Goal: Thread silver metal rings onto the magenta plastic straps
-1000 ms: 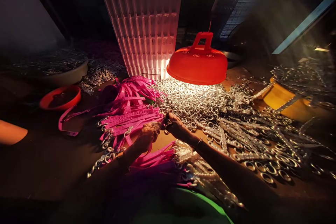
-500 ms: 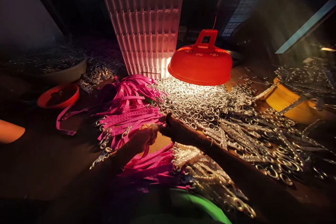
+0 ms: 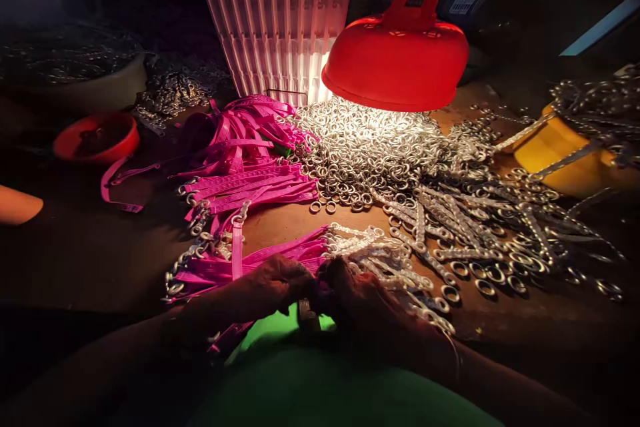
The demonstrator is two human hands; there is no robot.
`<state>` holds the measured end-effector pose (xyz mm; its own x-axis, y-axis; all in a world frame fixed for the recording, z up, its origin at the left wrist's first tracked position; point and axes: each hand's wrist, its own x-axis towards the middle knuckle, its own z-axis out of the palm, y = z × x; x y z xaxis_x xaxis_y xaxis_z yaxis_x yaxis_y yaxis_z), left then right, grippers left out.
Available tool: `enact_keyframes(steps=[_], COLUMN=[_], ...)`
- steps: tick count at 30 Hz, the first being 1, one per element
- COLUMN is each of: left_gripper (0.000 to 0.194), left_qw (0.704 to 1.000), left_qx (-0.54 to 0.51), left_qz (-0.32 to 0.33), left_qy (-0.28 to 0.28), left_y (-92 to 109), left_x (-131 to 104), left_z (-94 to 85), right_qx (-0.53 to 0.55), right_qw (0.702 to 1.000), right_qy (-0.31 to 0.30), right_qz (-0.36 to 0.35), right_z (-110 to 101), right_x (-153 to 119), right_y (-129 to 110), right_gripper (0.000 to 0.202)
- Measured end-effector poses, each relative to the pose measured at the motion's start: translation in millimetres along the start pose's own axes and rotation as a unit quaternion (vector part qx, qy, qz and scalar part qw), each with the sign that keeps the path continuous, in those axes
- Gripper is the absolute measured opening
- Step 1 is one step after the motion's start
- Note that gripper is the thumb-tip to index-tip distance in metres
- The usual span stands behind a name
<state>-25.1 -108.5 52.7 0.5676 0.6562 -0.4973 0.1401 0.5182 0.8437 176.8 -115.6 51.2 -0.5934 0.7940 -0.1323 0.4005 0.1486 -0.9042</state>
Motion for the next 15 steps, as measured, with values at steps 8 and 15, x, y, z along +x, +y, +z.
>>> enact_keyframes(steps=[8, 15], left_gripper=[0.042, 0.037], left_qw=[0.992, 0.974], left_qx=[-0.108, -0.221], left_qz=[0.039, -0.039], left_qy=[0.045, 0.015], left_y=[-24, -26], left_x=[5, 25], left_z=[11.3, 4.0], right_qx=[0.007, -0.133], right_qw=[0.998, 0.979], right_qy=[-0.067, -0.154], right_qz=[0.006, 0.009], right_z=[11, -1], right_x=[11, 26], right_y=[25, 6], right_gripper=[0.01, 0.012])
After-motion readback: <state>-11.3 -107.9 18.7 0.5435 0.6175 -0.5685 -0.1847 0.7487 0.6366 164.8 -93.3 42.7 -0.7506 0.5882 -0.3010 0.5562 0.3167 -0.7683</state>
